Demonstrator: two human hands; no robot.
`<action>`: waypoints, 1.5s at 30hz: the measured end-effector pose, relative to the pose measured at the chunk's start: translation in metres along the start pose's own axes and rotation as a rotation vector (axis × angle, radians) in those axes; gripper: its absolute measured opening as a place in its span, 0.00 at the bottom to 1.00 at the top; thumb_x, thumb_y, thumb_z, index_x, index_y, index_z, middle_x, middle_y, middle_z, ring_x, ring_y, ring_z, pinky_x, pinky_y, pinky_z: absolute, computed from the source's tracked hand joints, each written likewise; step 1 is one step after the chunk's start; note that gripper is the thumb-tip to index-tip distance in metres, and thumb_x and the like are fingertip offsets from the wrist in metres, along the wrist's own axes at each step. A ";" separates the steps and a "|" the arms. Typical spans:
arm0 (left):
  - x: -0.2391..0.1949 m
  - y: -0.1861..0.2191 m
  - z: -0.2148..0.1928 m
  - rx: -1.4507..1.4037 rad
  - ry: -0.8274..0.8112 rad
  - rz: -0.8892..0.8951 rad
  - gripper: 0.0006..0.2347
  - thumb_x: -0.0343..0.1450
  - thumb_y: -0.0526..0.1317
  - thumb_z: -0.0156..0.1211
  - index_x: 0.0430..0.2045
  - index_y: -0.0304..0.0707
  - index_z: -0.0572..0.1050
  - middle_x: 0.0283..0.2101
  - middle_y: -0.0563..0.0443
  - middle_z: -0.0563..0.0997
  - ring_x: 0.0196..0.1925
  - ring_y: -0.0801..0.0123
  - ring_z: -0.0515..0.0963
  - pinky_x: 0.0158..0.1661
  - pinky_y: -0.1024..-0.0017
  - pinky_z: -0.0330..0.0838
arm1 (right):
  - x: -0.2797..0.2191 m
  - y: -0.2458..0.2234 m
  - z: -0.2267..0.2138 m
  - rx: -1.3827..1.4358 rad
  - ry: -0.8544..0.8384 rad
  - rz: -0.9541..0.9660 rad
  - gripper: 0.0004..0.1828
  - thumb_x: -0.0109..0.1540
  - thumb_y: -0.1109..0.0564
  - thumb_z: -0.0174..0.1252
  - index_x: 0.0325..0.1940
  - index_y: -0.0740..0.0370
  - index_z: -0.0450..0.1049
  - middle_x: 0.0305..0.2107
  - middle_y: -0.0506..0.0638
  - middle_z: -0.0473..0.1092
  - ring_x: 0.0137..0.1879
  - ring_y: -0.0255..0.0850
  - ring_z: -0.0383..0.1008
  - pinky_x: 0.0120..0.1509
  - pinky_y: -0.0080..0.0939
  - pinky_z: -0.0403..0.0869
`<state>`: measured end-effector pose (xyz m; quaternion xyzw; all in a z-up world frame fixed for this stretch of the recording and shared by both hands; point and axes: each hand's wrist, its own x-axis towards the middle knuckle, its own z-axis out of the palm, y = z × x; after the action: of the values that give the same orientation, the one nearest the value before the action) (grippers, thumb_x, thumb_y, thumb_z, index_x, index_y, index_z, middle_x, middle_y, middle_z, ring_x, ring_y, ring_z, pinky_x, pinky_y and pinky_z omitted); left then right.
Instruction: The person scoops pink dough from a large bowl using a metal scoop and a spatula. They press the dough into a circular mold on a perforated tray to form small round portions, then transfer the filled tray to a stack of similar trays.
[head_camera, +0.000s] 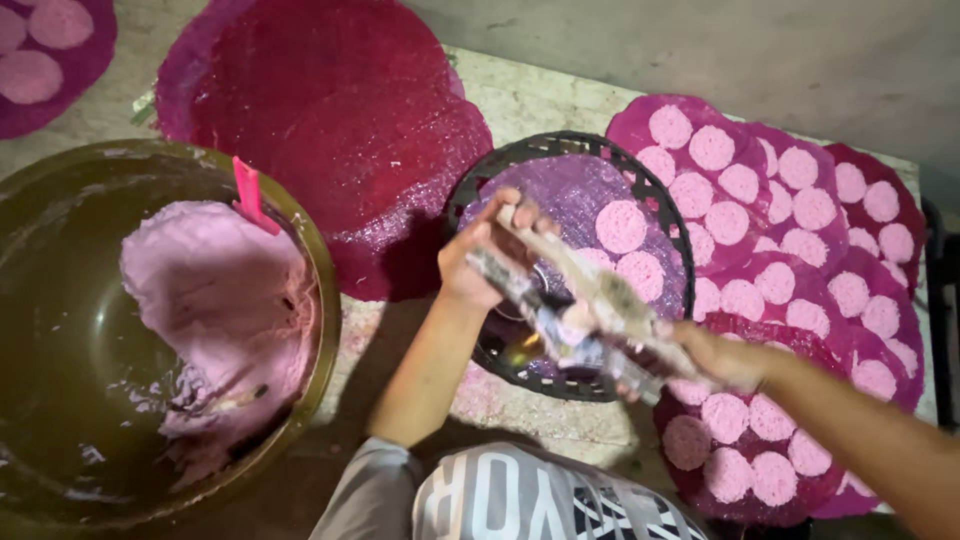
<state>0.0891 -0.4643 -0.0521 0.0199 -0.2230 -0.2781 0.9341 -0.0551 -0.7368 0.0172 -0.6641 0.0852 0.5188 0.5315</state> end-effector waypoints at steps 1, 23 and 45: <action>0.005 0.000 -0.006 -0.048 0.021 0.029 0.13 0.71 0.47 0.60 0.45 0.42 0.71 0.41 0.53 0.75 0.52 0.63 0.73 0.64 0.62 0.63 | 0.001 -0.010 -0.007 -0.039 0.021 0.013 0.51 0.59 0.21 0.26 0.69 0.60 0.62 0.48 0.61 0.77 0.53 0.49 0.81 0.61 0.49 0.77; 0.013 -0.013 -0.090 -0.288 0.035 0.218 0.14 0.70 0.53 0.62 0.37 0.48 0.68 0.35 0.59 0.71 0.43 0.72 0.70 0.54 0.68 0.72 | 0.025 -0.077 0.011 -0.479 0.470 0.204 0.48 0.61 0.21 0.29 0.52 0.63 0.76 0.30 0.54 0.76 0.38 0.43 0.76 0.47 0.47 0.75; 0.025 0.006 -0.079 -0.223 0.244 0.169 0.09 0.68 0.49 0.47 0.29 0.47 0.66 0.30 0.58 0.69 0.37 0.68 0.70 0.42 0.68 0.71 | 0.047 -0.056 0.011 -0.285 0.556 0.113 0.38 0.67 0.31 0.37 0.43 0.67 0.78 0.23 0.55 0.72 0.27 0.42 0.71 0.35 0.46 0.73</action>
<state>0.1450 -0.4795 -0.1120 -0.0688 -0.0769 -0.2170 0.9707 -0.0033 -0.6836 0.0161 -0.8424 0.1906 0.3528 0.3599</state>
